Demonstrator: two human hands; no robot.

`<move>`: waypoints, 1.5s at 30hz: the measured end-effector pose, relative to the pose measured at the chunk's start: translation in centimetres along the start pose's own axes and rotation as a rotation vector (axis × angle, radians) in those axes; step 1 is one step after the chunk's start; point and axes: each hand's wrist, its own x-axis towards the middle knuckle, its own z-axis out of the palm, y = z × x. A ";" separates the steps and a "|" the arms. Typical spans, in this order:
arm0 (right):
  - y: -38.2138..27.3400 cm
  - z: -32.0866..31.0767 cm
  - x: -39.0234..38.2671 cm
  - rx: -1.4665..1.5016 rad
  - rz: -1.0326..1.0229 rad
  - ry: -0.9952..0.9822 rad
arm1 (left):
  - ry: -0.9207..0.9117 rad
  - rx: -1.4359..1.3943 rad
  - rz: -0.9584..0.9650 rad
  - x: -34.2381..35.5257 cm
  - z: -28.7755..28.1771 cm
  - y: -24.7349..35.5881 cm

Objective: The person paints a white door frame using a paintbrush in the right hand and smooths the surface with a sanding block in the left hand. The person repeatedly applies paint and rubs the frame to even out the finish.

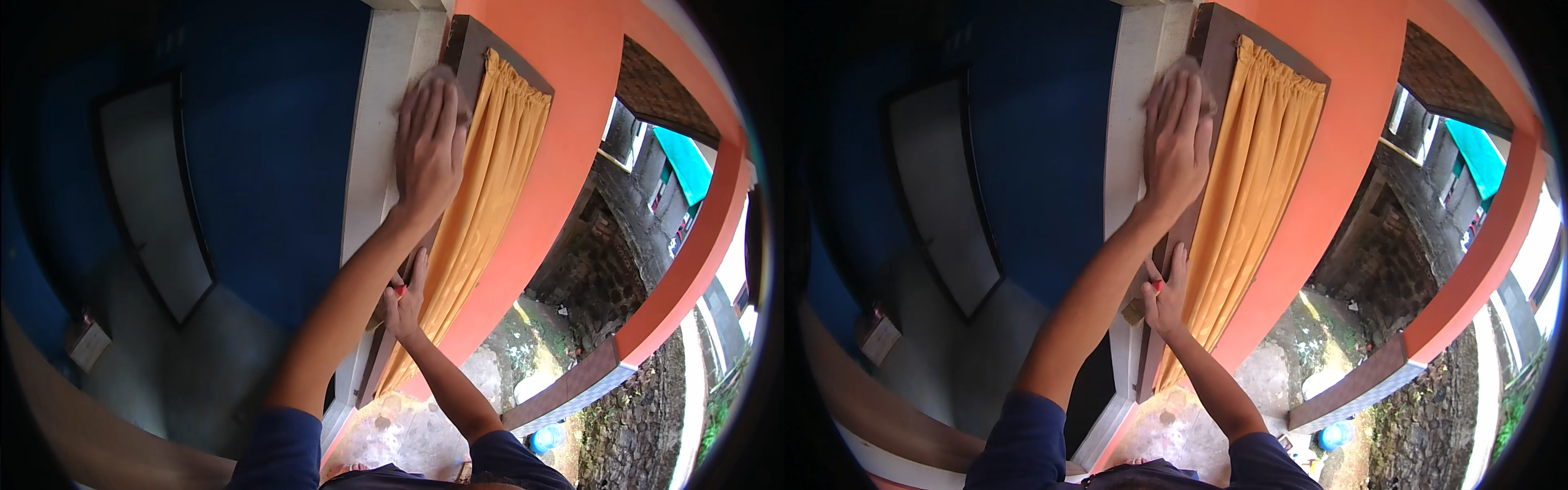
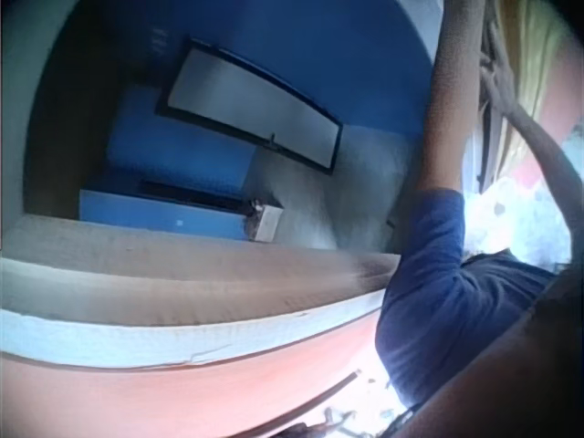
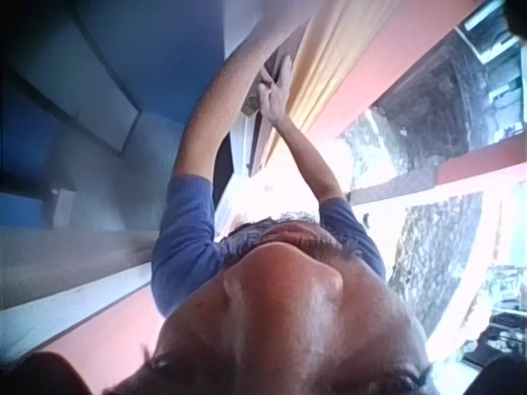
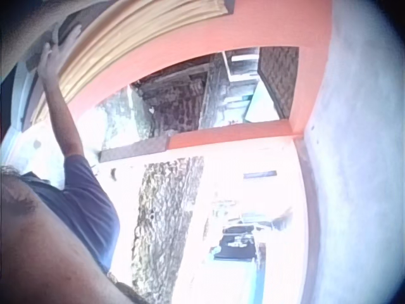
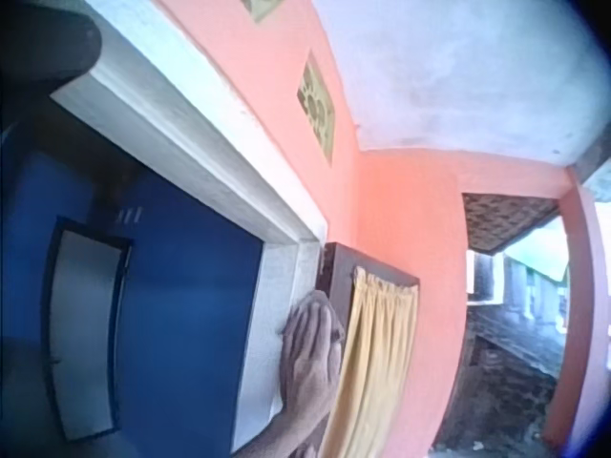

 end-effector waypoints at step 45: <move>-9.0 -0.6 -11.4 0.200 0.335 -0.314 | 0.082 -0.423 -1.613 -26.3 -19.4 12.9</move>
